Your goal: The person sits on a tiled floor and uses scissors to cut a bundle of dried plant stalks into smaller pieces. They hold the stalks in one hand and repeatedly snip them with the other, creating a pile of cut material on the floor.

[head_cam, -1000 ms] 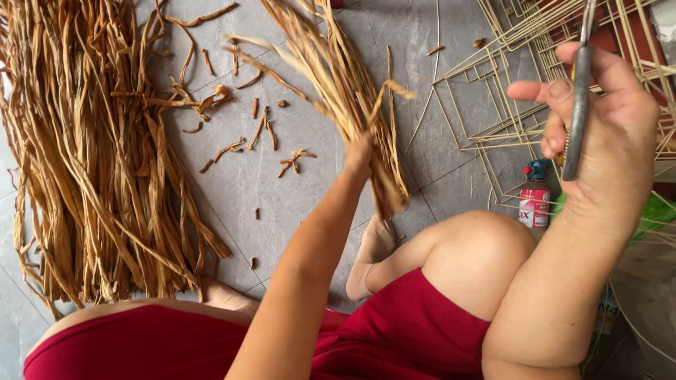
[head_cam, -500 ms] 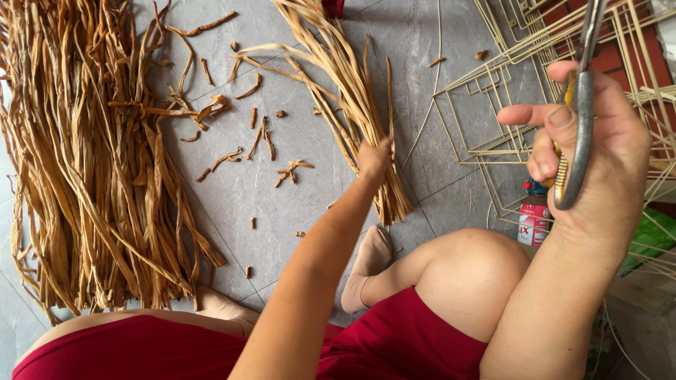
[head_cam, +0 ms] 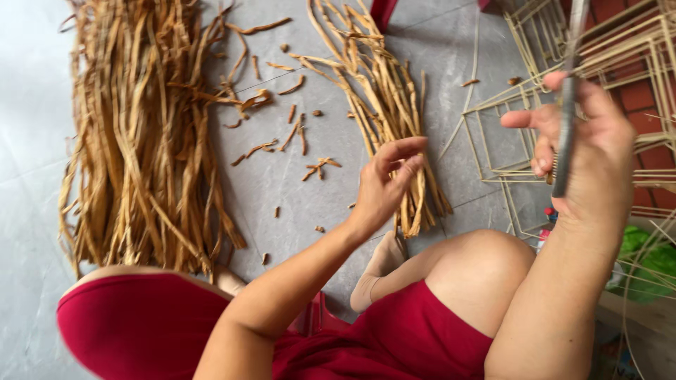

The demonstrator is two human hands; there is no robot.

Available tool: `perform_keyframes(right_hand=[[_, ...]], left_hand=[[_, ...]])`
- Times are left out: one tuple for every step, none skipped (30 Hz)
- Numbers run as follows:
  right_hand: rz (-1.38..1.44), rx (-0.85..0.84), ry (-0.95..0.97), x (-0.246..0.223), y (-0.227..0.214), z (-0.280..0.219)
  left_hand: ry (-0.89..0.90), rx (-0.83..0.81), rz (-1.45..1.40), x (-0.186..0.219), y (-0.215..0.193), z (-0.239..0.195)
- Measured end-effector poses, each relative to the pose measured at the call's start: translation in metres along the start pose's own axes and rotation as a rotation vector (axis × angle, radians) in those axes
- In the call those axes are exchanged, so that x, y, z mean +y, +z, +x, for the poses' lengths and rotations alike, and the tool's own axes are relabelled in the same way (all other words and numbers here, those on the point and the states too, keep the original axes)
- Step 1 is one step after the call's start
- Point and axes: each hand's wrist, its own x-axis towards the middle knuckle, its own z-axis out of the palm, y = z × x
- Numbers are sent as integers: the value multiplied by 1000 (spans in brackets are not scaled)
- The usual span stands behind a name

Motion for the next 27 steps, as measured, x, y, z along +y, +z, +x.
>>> perform_keyframes(right_hand=[[-63,-35,30,6,5,5],[-127,-70,59,12,10,9],[-186,-121,41,20,18,14],[-245,-171,22,29,28,17],[-306,-228,12,36,35,18],[-302,-236,20,39,41,19],[-300,-249,27,42,50,23],[-298,-262,34,44,60,26],[-298,-280,11,45,69,27],[-297,-299,-11,45,79,27],[-297,-313,-43,44,90,28],[-339,-317,-37,43,103,29],[-383,-314,-26,44,116,27],[-428,-312,-16,43,128,26],[-465,-322,-16,41,137,22],[-502,-333,-16,39,147,18],[-537,-348,-23,36,159,17],[-607,-333,-15,35,169,13],[-677,-316,-11,33,178,9],[-747,-298,-8,32,187,6],[-705,-321,-23,32,193,5],[-663,-344,-36,33,199,5],[-620,-363,-48,35,202,4],[-619,-366,-34,37,204,2],[-617,-364,-27,39,209,3],[-615,-362,-20,40,213,5],[-619,-367,-36,41,213,4]], left_hand=[[188,-50,27,46,-15,-23],[332,-111,72,86,-38,-51],[449,-171,115,121,-60,-74],[480,-215,158,148,-84,-93],[479,-244,203,169,-108,-115],[446,-244,239,180,-129,-130],[394,-209,269,186,-147,-142],[339,-167,288,188,-165,-154],[290,-125,298,183,-175,-154],[242,-79,302,174,-184,-152],[213,-34,302,163,-195,-146],[188,10,299,154,-206,-140],[161,52,281,146,-217,-136],[136,91,259,141,-229,-134],[106,129,231,138,-240,-136],[84,167,199,138,-252,-140],[66,213,165,141,-266,-144],[55,257,129,145,-280,-148],[53,308,88,150,-293,-152],[56,361,48,154,-305,-154],[52,414,4,156,-316,-158],[57,477,-35,157,-326,-159],[77,538,-80,157,-336,-160],[100,611,-121,155,-345,-160],[131,672,-144,154,-367,-141],[165,733,-166,154,-392,-118],[190,792,-181,153,-414,-95]])
